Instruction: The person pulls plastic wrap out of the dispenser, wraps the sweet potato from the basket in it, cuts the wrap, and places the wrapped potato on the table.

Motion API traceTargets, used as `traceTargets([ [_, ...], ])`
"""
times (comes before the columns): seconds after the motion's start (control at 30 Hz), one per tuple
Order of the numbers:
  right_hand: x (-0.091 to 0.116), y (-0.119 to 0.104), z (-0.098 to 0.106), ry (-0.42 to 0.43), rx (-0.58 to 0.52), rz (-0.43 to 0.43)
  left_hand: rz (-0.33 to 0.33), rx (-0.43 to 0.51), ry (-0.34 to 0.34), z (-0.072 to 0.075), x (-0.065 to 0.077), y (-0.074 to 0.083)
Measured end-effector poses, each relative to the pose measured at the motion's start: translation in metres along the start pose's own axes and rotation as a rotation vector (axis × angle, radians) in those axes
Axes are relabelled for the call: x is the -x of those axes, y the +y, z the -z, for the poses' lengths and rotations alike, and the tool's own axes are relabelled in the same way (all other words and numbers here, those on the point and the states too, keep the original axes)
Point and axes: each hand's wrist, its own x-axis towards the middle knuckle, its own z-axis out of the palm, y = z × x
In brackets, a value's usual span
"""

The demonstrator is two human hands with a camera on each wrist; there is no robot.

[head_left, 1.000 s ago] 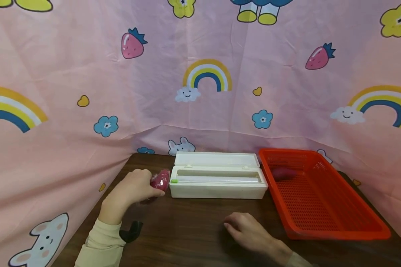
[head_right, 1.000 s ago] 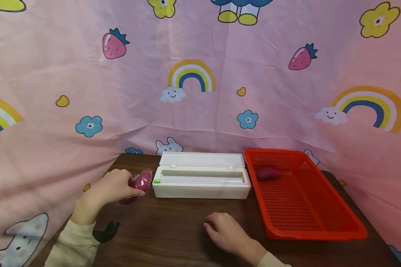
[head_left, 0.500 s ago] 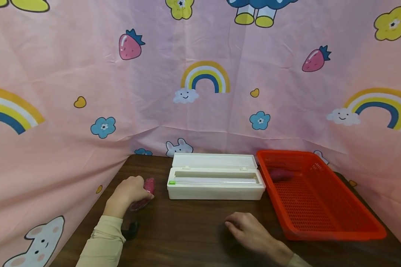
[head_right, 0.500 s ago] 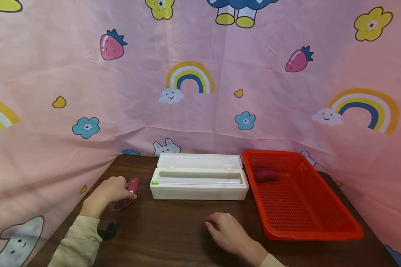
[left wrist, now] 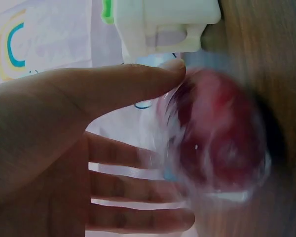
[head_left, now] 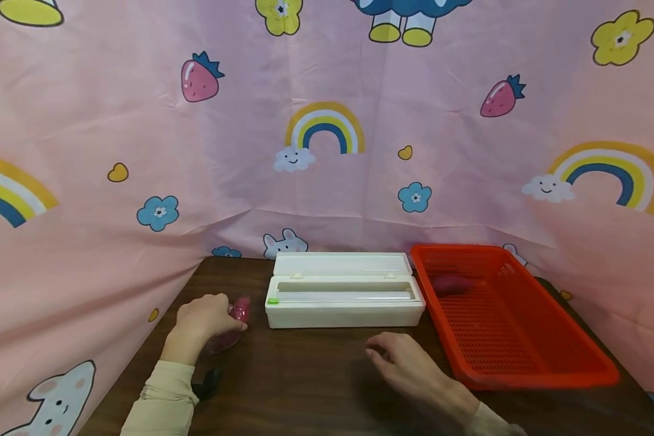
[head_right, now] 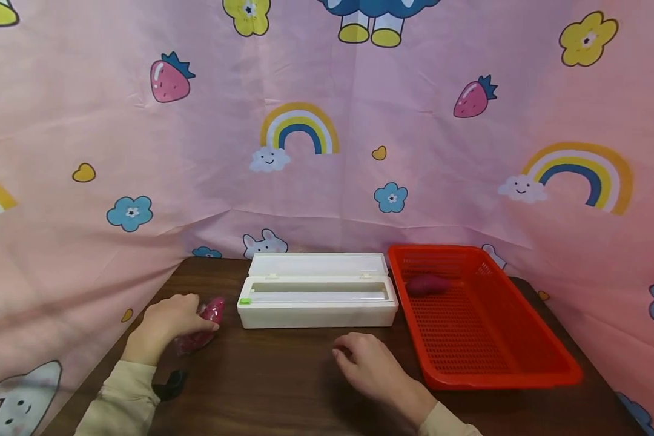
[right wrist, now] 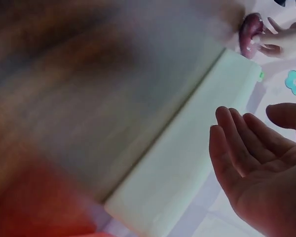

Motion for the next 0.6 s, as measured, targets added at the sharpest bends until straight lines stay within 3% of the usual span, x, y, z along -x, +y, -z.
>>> traceTargets([
  [0.17, -0.006, -0.005, 0.013, 0.087, 0.043, 0.035, -0.064, -0.057, 0.094, 0.005, 0.005, 0.013],
  [0.3, -0.012, -0.007, 0.021, 0.17, 0.141, 0.087, -0.199, -0.072, 0.246, 0.008, 0.01, 0.036],
  [0.43, -0.02, -0.01, 0.029, 0.187, 0.189, 0.107, -0.351, -0.024, 0.369, 0.008, 0.013, 0.06],
  [0.5, -0.025, -0.01, 0.034, 0.183, 0.213, 0.125, -0.411, 0.0, 0.391, 0.006, 0.011, 0.071],
  [0.6, -0.036, -0.01, 0.04, 0.166, 0.244, 0.139, -0.469, 0.01, 0.361, -0.001, 0.004, 0.086],
])
